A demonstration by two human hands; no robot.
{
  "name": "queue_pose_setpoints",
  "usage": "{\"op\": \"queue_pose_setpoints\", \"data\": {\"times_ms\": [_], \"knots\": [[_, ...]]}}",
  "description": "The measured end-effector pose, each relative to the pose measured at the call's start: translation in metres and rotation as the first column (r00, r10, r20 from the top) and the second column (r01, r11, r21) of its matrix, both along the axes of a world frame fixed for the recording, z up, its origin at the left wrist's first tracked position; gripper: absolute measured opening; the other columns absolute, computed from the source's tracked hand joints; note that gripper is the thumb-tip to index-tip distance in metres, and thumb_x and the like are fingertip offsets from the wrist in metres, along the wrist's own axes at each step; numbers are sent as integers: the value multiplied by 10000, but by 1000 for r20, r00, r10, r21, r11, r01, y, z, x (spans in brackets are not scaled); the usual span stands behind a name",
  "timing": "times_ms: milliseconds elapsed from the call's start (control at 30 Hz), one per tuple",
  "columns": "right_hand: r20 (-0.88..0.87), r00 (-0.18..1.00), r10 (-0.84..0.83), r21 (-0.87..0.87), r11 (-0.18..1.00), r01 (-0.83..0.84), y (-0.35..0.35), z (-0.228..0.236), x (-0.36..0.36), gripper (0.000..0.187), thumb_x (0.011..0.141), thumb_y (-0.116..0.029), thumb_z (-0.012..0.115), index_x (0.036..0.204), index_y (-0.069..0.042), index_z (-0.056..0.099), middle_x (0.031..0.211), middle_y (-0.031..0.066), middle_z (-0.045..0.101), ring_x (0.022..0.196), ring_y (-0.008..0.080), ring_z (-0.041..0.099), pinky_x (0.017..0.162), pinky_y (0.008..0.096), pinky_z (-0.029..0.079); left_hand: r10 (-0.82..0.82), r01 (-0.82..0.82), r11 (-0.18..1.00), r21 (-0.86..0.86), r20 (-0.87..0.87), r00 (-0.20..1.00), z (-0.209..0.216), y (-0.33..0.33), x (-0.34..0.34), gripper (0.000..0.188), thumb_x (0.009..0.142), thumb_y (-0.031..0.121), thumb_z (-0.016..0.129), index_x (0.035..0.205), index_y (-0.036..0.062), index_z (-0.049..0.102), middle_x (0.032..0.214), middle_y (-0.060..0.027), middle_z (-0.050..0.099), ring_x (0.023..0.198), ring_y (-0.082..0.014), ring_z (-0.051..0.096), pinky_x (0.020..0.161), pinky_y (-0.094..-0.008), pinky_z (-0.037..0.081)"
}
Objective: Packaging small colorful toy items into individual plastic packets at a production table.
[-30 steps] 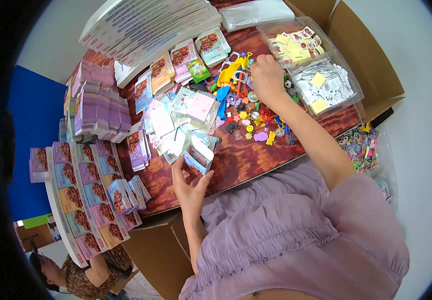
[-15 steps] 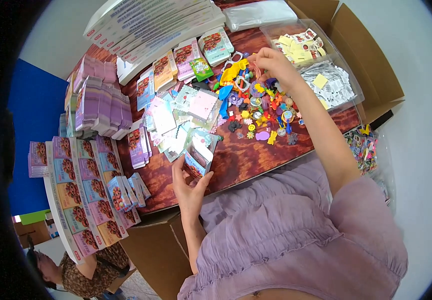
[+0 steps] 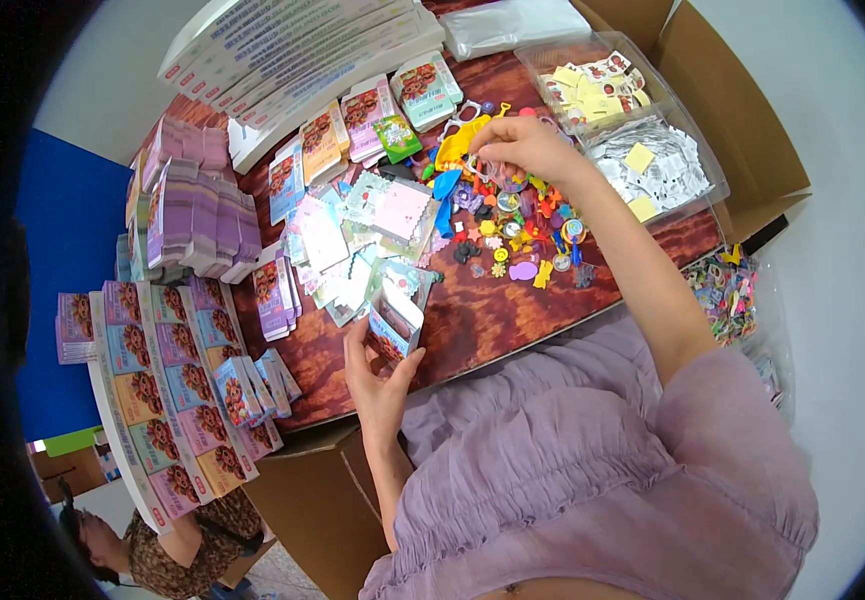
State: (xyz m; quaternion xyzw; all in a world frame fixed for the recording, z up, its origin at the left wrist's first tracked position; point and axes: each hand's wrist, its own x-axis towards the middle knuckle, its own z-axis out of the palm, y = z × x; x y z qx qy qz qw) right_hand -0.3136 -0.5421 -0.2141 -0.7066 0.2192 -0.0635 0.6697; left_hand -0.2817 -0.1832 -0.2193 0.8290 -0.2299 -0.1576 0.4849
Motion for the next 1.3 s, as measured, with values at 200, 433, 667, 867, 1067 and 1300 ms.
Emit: {"op": "queue_pose_setpoints", "data": {"times_ms": [200, 433, 667, 867, 1067, 1300], "knots": [[-152, 986, -70, -787, 612, -78, 24, -19, 18, 232, 765, -216, 737, 853, -20, 648, 802, 155, 650, 754, 296, 644, 669, 417, 483, -50, 48, 999, 24, 60, 997, 2, -8, -3, 717, 675, 72, 844, 1304, 0, 508, 1179, -84, 541, 975, -183, 571, 817, -320, 502], [-125, 981, -150, -452, 889, 78, 24, 4, -2, 195, 854, -159, 678, 794, 2, 587, 651, 56, 565, 623, 121, 556, 589, 319, 431, -15, 10, 996, 84, 53, 998, 9, -3, -4, 733, 682, 106, 856, 1303, -1, 482, 1205, -161, 536, 1093, -314, 556, 934, -384, 454], [-106, 984, -145, -510, 857, 71, 27, 54, -32, 129, 901, -125, 642, 987, -32, 666, 742, 30, 617, 598, 64, 577, 484, 223, 451, -105, 95, 993, 73, 140, 985, 5, -29, -3, 719, 689, 111, 846, 1295, -5, 476, 1218, -186, 536, 1128, -351, 543, 959, -423, 444], [176, 984, 40, 292, 952, -90, 100, 62, -34, 225, 914, -91, 649, 1116, 8, 634, 940, 65, 692, 701, 85, 665, 526, 195, 506, -80, 80, 997, 4, 6, 997, -2, -40, -12, 707, 688, 125, 851, 1265, -19, 469, 1184, -196, 541, 1099, -361, 549, 941, -422, 450], [106, 985, 137, -164, 979, -119, 141, 29, -42, 225, 901, -64, 655, 1112, 10, 634, 848, 58, 685, 720, 83, 649, 594, 236, 506, -36, 23, 993, 115, 107, 994, 5, -33, -20, 700, 695, 154, 855, 1249, -30, 470, 1127, -183, 555, 1044, -323, 565, 900, -402, 462], [-41, 986, 165, -502, 850, -163, 142, 35, -52, 197, 831, -39, 629, 1027, -23, 622, 805, 138, 667, 732, 243, 671, 677, 351, 511, -109, 76, 982, 174, 186, 976, 2, -28, -31, 709, 688, 164, 860, 1257, -24, 481, 1137, -169, 561, 1027, -310, 578, 876, -393, 473]]}}
